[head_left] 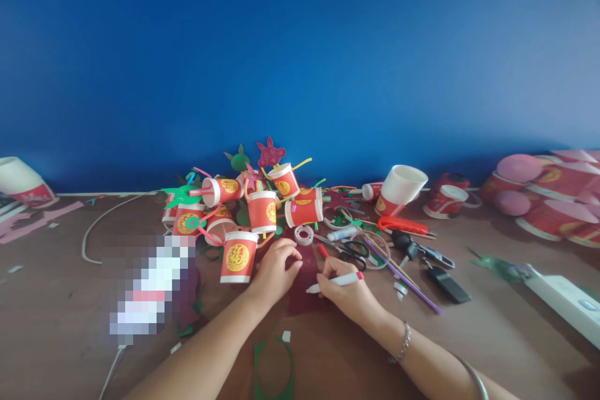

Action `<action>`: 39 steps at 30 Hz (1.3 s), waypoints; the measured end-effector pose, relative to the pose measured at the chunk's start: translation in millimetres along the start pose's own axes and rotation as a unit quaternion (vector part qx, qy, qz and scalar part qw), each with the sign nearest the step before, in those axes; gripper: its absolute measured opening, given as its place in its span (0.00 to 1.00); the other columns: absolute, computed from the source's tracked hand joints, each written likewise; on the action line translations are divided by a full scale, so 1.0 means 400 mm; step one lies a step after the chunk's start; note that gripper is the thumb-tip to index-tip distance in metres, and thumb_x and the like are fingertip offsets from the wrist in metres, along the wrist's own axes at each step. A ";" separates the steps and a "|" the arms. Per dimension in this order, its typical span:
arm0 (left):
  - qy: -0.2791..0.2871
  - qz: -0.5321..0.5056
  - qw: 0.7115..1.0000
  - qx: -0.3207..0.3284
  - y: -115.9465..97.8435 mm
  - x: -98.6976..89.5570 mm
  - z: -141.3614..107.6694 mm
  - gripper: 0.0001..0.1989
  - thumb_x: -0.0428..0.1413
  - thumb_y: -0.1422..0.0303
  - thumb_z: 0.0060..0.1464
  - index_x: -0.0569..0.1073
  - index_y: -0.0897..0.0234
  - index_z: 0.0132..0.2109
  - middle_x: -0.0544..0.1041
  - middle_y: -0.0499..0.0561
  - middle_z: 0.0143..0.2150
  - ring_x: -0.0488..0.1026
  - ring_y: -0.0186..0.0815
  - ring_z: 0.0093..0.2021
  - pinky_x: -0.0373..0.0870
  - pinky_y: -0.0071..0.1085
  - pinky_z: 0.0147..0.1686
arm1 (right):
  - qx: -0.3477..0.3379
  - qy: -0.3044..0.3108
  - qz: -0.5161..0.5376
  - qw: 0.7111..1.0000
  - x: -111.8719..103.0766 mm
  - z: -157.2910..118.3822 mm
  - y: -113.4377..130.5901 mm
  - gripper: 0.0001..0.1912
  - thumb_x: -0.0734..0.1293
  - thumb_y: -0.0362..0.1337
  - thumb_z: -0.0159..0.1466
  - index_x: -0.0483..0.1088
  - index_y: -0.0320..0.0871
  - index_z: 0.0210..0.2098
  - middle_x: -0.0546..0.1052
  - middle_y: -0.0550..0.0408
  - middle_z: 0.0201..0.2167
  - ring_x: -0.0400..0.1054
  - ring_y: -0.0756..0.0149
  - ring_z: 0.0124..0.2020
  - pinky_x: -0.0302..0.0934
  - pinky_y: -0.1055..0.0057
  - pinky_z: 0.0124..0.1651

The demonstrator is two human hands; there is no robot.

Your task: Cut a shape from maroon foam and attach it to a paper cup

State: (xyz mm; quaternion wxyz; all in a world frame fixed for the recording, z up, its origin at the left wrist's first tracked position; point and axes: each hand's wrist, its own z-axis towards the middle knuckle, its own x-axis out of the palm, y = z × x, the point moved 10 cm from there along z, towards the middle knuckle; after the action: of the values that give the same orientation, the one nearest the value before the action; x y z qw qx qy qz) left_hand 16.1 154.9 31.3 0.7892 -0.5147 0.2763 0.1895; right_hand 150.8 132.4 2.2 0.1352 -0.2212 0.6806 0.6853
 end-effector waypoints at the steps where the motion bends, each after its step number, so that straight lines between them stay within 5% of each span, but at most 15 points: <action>1: 0.000 0.000 1.000 0.000 0.000 0.000 0.000 0.05 0.56 0.77 0.47 0.72 0.63 0.30 0.74 0.55 0.43 0.72 0.41 0.46 0.69 0.39 0.48 | -0.001 -0.001 0.000 1.000 0.000 0.000 0.000 0.09 0.62 0.33 0.54 0.58 0.43 0.18 0.70 0.61 0.14 0.59 0.73 0.18 0.50 0.77 0.20; 12: -0.001 -0.001 1.000 0.009 -0.009 -0.006 -0.001 0.06 0.55 0.78 0.47 0.72 0.62 0.30 0.75 0.54 0.42 0.72 0.42 0.45 0.69 0.39 0.47 | -0.019 -0.020 0.009 1.000 -0.008 0.004 0.008 0.10 0.63 0.34 0.54 0.58 0.43 0.18 0.68 0.61 0.15 0.57 0.73 0.18 0.50 0.77 0.21; 18: 0.004 0.006 1.000 -0.011 -0.001 -0.001 0.001 0.05 0.55 0.77 0.47 0.73 0.62 0.29 0.74 0.54 0.43 0.72 0.43 0.47 0.68 0.40 0.49 | -0.022 -0.022 0.110 0.993 -0.025 -0.005 0.026 0.14 0.61 0.39 0.59 0.56 0.44 0.19 0.67 0.61 0.14 0.60 0.72 0.18 0.54 0.76 0.24; 25: -0.002 -0.003 1.000 -0.006 -0.004 -0.003 0.000 0.06 0.55 0.77 0.47 0.73 0.62 0.29 0.74 0.54 0.42 0.72 0.41 0.45 0.69 0.38 0.48 | -0.053 0.063 0.098 0.992 0.025 -0.019 0.041 0.07 0.64 0.36 0.57 0.62 0.42 0.24 0.71 0.59 0.21 0.61 0.72 0.22 0.53 0.77 0.24; 39: -0.016 -0.010 1.000 0.007 -0.007 -0.006 -0.001 0.06 0.55 0.78 0.47 0.72 0.62 0.29 0.74 0.53 0.41 0.72 0.40 0.45 0.69 0.38 0.47 | -0.056 0.075 0.057 0.994 0.039 -0.018 0.050 0.07 0.64 0.34 0.56 0.63 0.42 0.22 0.73 0.60 0.21 0.62 0.72 0.22 0.53 0.77 0.24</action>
State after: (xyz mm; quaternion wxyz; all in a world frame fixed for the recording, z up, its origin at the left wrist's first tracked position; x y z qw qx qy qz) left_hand 15.9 153.5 34.6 0.7991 -0.5086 0.2599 0.1878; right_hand 128.6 122.6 12.1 0.0319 -0.2406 0.6605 0.7106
